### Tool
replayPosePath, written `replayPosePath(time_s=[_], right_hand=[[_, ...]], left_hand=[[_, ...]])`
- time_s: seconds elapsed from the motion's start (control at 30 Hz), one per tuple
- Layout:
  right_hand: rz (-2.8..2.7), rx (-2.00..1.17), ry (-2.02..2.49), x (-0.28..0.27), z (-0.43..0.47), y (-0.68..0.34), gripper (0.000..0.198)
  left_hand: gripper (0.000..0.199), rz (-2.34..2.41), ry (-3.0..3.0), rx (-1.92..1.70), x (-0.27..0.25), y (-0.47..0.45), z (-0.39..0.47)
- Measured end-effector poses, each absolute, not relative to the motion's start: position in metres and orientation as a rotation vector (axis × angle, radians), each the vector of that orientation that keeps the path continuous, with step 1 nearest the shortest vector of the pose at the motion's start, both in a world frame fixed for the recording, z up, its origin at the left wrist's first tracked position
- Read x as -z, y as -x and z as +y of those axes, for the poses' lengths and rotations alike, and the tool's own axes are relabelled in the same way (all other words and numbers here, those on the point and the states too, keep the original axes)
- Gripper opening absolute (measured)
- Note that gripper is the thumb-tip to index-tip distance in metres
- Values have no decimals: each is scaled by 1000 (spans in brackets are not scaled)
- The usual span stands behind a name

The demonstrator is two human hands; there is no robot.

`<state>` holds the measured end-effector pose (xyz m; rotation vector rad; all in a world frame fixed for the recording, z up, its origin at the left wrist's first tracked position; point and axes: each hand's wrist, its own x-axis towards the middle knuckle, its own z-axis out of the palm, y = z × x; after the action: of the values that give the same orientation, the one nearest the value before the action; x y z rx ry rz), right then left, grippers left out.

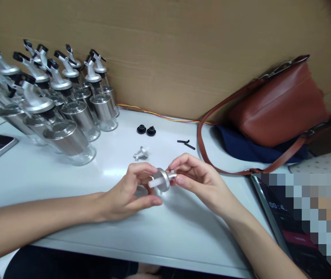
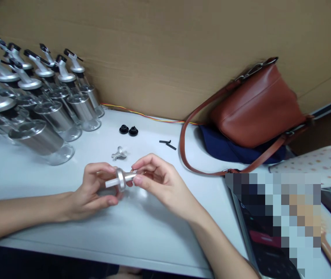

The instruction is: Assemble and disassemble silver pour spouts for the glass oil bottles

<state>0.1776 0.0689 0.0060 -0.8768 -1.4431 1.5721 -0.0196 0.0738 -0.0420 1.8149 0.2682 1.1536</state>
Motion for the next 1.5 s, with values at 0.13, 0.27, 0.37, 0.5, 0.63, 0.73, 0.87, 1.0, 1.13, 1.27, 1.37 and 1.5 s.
replayPosePath(time_s=[0.13, 0.27, 0.37, 0.5, 0.63, 0.73, 0.87, 1.0, 1.13, 1.27, 1.37, 1.5], right_hand=[[-1495, -1511, 901, -6, 70, -179, 17], [-1460, -1493, 899, -5, 69, -176, 13], [-1421, -1533, 847, -4, 68, -175, 11], [-1457, -1531, 822, -2, 68, -178, 10], [-1529, -1448, 837, 1, 67, -179, 6], [-1604, -1296, 860, 3, 66, -177, 3], [-1725, -1015, 852, 4, 66, -175, 8], [-1766, -931, 807, 3, 68, -175, 10], [-1773, -938, 798, 3, 68, -175, 10], [-1752, -905, 837, 3, 68, -174, 10], [-1746, -863, 860, 3, 68, -174, 10], [-1773, -830, 878, 2, 68, -174, 10]], left_hand=[[48, 286, -1868, -1133, 44, 22, 74], [45, 352, -2036, -1022, 41, 25, 77], [44, 358, -2097, -1021, 39, 26, 78], [42, 376, -2115, -1015, 40, 25, 77], [39, 384, -2128, -1023, 42, 25, 77], [33, 348, -2162, -1020, 40, 25, 77], [28, 343, -2239, -1031, 37, 25, 77], [33, 295, -2308, -1034, 36, 24, 77], [30, 320, -2352, -1011, 37, 24, 76], [30, 339, -2376, -962, 37, 25, 76], [28, 371, -2356, -929, 37, 24, 77], [30, 393, -2396, -919, 36, 24, 78]])
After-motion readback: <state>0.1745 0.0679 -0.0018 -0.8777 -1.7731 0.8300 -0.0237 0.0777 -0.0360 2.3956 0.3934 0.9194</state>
